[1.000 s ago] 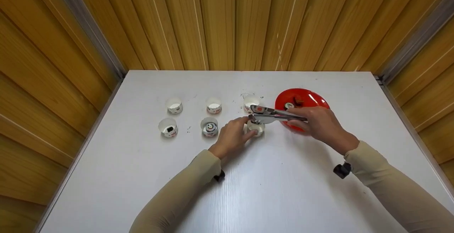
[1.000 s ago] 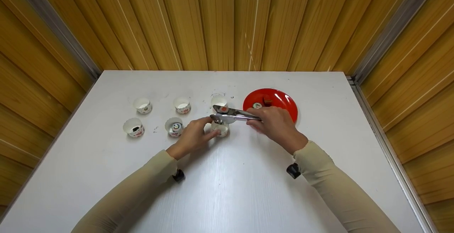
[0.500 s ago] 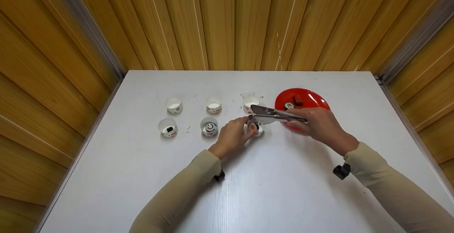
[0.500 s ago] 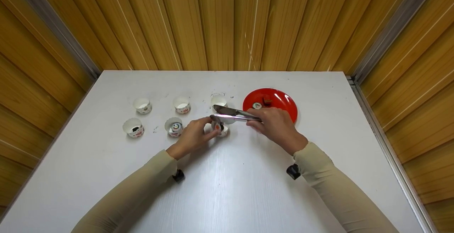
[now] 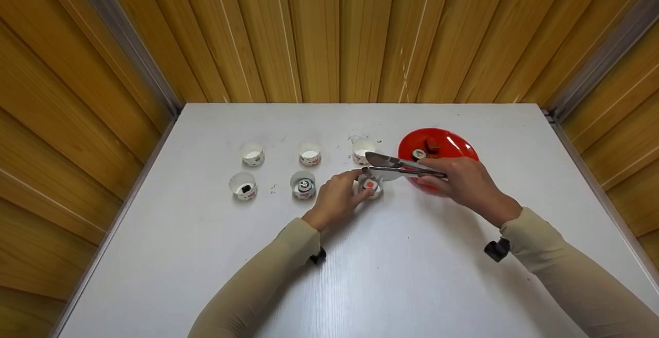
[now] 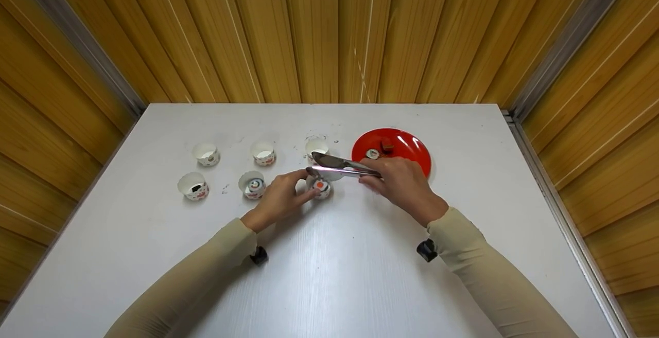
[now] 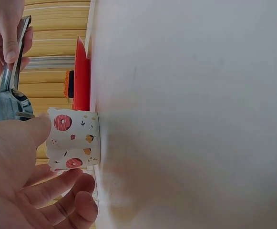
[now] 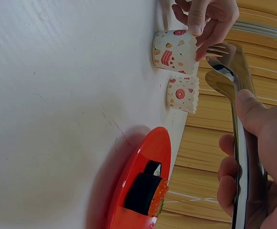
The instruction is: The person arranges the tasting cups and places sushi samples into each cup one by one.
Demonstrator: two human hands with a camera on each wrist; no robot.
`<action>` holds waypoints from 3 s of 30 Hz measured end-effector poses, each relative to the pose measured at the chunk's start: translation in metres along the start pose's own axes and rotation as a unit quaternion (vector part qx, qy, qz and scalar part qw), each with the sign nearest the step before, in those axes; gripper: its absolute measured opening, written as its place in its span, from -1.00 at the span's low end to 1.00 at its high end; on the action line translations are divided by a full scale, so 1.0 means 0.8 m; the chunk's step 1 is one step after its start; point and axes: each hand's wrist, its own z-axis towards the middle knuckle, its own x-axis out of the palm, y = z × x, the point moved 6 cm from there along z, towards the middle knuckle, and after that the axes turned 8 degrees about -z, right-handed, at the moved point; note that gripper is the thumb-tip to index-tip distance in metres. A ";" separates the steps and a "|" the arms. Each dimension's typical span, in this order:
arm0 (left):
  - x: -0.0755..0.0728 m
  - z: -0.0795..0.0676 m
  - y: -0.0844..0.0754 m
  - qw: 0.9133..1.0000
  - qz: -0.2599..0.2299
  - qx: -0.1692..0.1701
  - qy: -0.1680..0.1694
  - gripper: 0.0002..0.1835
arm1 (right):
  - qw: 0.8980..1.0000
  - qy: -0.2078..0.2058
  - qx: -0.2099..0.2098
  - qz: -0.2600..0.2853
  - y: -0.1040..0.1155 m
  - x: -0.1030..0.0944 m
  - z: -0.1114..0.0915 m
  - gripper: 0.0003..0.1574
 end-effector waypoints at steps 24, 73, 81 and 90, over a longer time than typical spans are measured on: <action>0.000 0.000 -0.002 1.000 0.023 0.006 0.003 -0.46 | 1.000 0.011 0.013 0.010 -0.007 -0.009 -0.004 -0.39; -0.090 -0.030 -0.015 0.991 0.057 0.090 -0.081 -0.50 | 0.991 0.082 0.100 -0.038 -0.075 -0.021 0.017 -0.25; -0.130 -0.039 0.006 0.989 0.062 0.079 -0.112 -0.52 | 0.988 0.096 0.108 -0.046 -0.085 -0.018 0.024 -0.25; -0.172 -0.042 0.040 0.986 0.079 0.043 -0.142 -0.55 | 0.987 0.107 0.110 -0.050 -0.095 -0.016 0.031 -0.27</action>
